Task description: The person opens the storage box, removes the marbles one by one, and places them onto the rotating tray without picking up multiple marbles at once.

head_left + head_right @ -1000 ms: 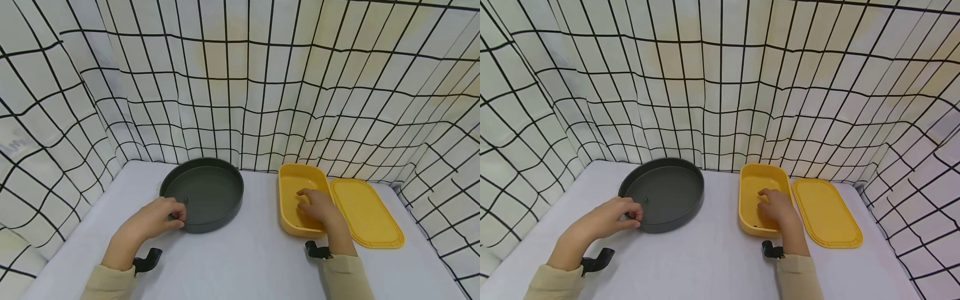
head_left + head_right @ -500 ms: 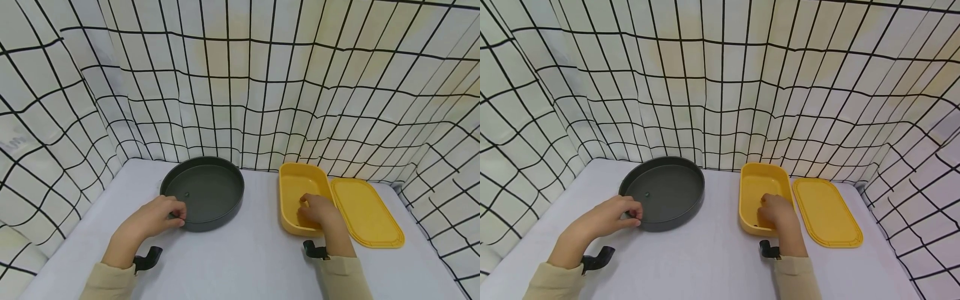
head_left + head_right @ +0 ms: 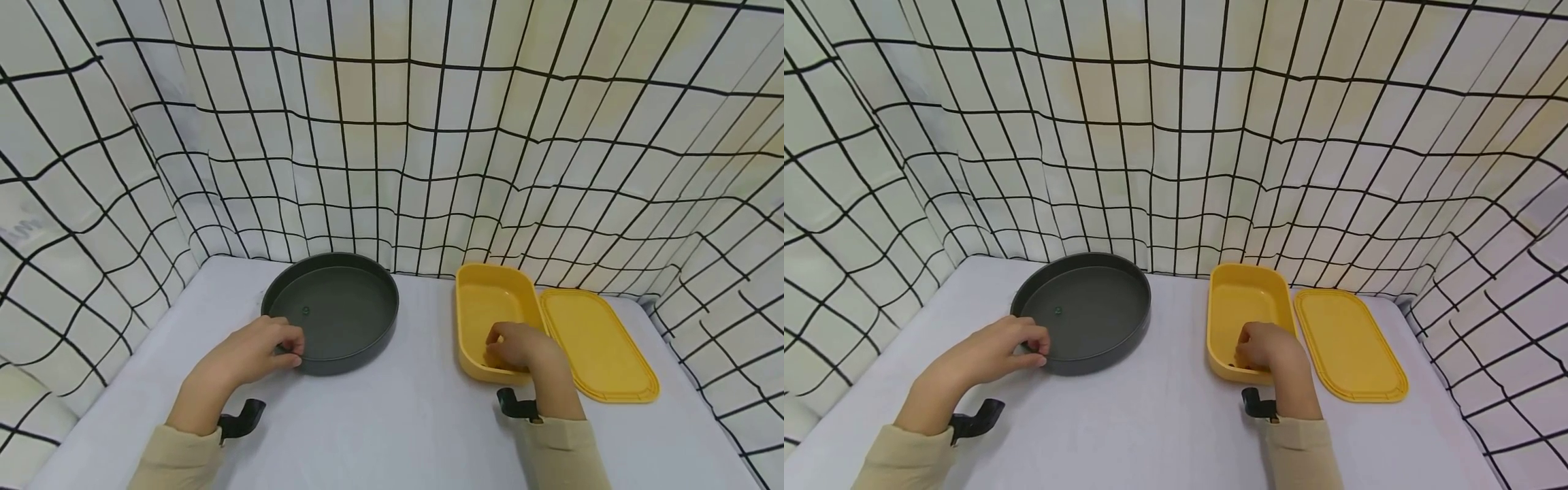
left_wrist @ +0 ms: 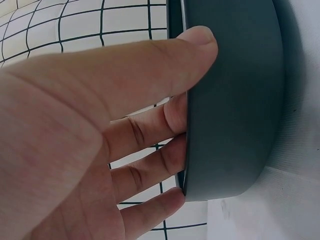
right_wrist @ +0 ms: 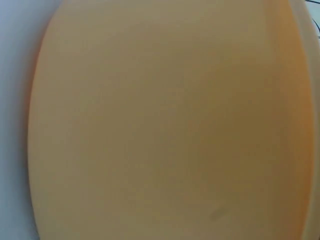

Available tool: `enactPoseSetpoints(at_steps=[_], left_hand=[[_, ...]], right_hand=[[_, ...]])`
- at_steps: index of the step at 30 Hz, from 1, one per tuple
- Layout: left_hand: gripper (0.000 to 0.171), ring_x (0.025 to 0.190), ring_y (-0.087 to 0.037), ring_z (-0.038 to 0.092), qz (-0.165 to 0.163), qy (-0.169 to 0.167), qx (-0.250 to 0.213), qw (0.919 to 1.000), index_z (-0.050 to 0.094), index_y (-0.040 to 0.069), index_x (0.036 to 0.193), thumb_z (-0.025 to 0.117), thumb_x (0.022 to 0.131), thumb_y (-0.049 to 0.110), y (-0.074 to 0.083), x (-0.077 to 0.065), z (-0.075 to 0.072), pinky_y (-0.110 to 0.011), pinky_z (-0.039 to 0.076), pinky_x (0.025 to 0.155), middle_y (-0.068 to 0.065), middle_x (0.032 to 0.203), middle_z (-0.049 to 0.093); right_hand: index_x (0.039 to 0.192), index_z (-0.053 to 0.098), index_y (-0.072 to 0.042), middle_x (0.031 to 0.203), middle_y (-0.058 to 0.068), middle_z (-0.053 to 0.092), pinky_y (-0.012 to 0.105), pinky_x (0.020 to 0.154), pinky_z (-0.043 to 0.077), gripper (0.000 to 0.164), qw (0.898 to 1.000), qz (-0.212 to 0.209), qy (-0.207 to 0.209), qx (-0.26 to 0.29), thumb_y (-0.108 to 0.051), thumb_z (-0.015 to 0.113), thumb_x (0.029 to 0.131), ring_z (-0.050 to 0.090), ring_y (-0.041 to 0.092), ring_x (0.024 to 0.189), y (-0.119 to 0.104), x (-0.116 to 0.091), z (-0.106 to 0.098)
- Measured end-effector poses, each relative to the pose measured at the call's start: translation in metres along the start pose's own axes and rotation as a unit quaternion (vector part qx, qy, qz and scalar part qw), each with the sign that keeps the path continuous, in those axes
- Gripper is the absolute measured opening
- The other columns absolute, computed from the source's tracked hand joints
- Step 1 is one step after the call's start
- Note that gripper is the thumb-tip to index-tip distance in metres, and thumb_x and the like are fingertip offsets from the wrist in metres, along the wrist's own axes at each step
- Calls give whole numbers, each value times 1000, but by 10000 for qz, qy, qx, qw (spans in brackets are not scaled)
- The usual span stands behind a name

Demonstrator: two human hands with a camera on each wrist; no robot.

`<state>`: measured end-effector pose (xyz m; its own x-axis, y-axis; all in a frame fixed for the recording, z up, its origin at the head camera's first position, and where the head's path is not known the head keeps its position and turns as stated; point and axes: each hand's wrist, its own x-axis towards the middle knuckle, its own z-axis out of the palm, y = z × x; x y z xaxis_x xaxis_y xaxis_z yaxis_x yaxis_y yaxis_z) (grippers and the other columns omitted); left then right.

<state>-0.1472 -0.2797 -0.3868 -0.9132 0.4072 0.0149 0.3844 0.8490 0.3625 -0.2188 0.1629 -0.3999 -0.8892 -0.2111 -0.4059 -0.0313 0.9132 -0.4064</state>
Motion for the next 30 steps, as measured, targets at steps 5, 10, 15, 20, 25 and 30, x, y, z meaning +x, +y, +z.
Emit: enactPoseSetpoints(at_steps=[5,10,15,20,25,30], left_hand=[[23,83,-13,52,25,5,5,10000,61,30,80,81,83,20,-1,1,0,-34,44,72,12,85,56],[23,83,-12,52,58,11,15,10000,61,30,80,81,83,20,-1,2,1,-33,44,72,12,85,56],[23,83,-12,53,56,2,9,10000,60,30,80,81,83,20,-1,2,0,-33,44,72,11,85,56],[23,84,-13,53,-1,-19,-4,10000,61,30,80,81,83,20,0,1,0,-34,44,73,11,86,56],[23,85,-14,53,-17,-24,0,10000,60,30,81,80,83,20,0,0,-1,-35,44,73,11,86,56],[22,85,-14,53,-40,-47,-10,10000,60,30,81,80,83,21,1,0,-1,-35,44,73,11,86,56]], right_hand=[[96,65,-18,81,4,58,32,63,38,5,9983,-373,-319,302,-19,66,91,52,21,74,-4,7,5],[97,65,-19,83,2,59,32,64,40,10,9966,-706,-341,242,-13,65,89,53,20,74,-4,14,10],[95,63,-19,79,0,57,32,65,40,13,9926,-1206,-155,50,-7,61,89,52,18,72,-5,21,15],[94,61,-19,77,0,55,33,66,39,10,9909,-1335,10,-188,-11,59,91,51,18,74,-9,25,18],[94,60,-20,75,1,53,33,64,37,8,9925,-1217,39,-130,-12,59,92,51,18,72,-10,26,20],[94,60,-21,74,1,52,33,63,37,9,9928,-1197,36,-91,-13,56,92,51,18,71,-10,26,20]])
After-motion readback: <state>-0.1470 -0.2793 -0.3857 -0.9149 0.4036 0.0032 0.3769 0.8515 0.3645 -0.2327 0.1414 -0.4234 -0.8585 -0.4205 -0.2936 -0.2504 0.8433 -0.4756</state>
